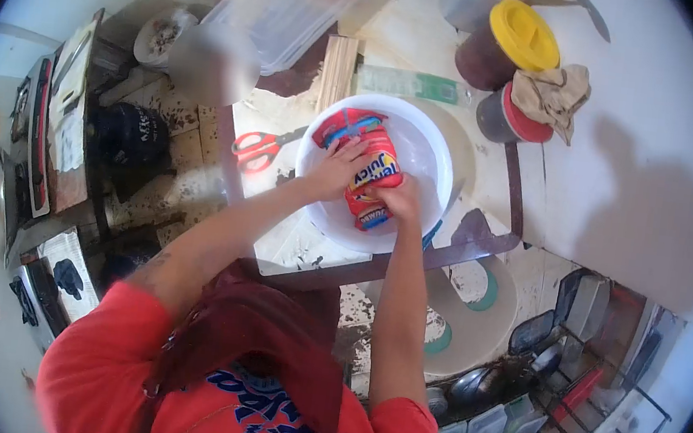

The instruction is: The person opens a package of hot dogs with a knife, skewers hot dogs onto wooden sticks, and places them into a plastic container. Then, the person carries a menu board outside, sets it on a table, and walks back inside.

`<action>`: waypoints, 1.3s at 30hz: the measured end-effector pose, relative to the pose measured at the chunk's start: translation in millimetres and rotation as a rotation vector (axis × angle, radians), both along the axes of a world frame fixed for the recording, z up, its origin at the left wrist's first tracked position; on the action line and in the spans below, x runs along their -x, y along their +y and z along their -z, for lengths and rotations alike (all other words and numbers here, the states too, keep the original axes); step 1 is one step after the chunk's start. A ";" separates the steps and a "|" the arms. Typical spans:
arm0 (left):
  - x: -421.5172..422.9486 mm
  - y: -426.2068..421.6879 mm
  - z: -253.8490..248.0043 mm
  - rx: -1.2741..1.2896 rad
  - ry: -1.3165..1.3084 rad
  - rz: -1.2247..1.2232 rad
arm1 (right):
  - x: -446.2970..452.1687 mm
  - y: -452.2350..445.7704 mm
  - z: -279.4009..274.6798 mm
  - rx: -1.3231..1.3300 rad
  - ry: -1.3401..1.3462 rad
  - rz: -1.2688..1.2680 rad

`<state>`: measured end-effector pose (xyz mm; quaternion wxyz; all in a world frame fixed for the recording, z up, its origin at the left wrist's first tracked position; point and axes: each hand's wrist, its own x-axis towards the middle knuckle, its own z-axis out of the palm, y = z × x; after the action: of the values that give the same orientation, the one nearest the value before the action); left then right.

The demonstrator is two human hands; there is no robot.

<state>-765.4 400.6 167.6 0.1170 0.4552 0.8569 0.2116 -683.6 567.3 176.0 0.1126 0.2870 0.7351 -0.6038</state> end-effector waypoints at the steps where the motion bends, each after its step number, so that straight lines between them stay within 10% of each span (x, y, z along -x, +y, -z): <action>1: -13.0 -2.4 -8.1 -0.057 -0.012 -0.060 | -2.9 0.4 6.1 -0.004 0.014 0.003; 11: -58.0 6.2 -20.6 -0.195 -0.193 -0.258 | -20.0 -11.0 -17.6 -0.693 0.288 -0.078; 14: -52.5 10.5 -14.7 -0.389 -0.257 -0.190 | -25.3 -20.4 -39.0 -0.210 0.295 0.102; 21: -44.3 5.9 -7.6 -0.662 -0.803 -0.461 | 5.7 -23.3 -74.6 -0.122 0.423 0.038; 26: -33.7 -76.8 -69.5 -0.712 -0.970 -0.768 | 98.9 -65.4 -47.9 -0.715 0.539 -0.119; 33: -56.3 -169.6 -23.6 -0.579 -0.926 -0.894 | 204.8 -122.6 29.8 -1.307 -0.049 -0.302; 39: -54.7 -224.1 -25.5 -0.596 -1.384 -1.003 | 216.1 -164.9 -13.8 -1.038 -0.157 -0.218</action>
<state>-710.7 176.5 193.2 0.3776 -0.1892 0.6024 0.6774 -899.7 402.5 189.7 0.0728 0.2712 0.9519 -0.1224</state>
